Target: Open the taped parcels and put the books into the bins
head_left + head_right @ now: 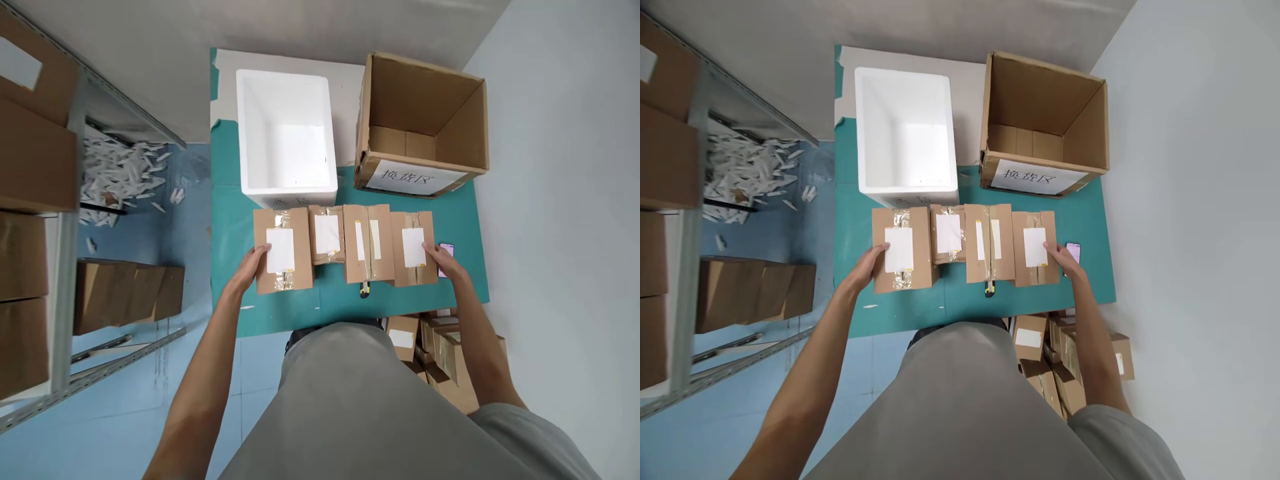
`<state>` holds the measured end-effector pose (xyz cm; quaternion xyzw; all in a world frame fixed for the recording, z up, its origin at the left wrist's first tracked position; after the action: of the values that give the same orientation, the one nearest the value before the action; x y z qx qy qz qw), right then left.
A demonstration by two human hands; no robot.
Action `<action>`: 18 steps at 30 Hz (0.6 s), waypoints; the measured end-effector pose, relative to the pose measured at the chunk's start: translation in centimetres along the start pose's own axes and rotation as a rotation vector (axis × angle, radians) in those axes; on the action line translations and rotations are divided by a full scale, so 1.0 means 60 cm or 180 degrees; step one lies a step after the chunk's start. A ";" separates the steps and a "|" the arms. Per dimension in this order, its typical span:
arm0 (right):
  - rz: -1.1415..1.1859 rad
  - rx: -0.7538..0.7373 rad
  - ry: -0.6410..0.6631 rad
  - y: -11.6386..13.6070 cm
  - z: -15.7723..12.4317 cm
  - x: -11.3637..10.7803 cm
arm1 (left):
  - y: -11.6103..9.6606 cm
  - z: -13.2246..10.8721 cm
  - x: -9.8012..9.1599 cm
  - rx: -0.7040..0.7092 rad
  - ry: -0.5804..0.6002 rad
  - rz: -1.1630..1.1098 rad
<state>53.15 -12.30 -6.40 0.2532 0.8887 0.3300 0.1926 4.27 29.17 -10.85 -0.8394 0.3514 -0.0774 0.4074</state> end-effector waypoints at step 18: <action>0.1044 -0.0851 -0.0421 0.419 0.351 -0.029 | -0.357 0.268 -0.004 0.1515 -0.0729 0.0920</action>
<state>73.39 13.40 -3.81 0.3877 0.7694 0.4545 0.2261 22.06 48.48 -5.59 -0.6649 0.3910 -0.0037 0.6364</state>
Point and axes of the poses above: each hand's wrist, its own z-axis towards the middle knuckle, its own x-axis out of the palm, y = z × x, the point moved 6 cm from there along z, towards the middle knuckle, and after that the axes turned 12 degrees about y, right-handed, at the moved point
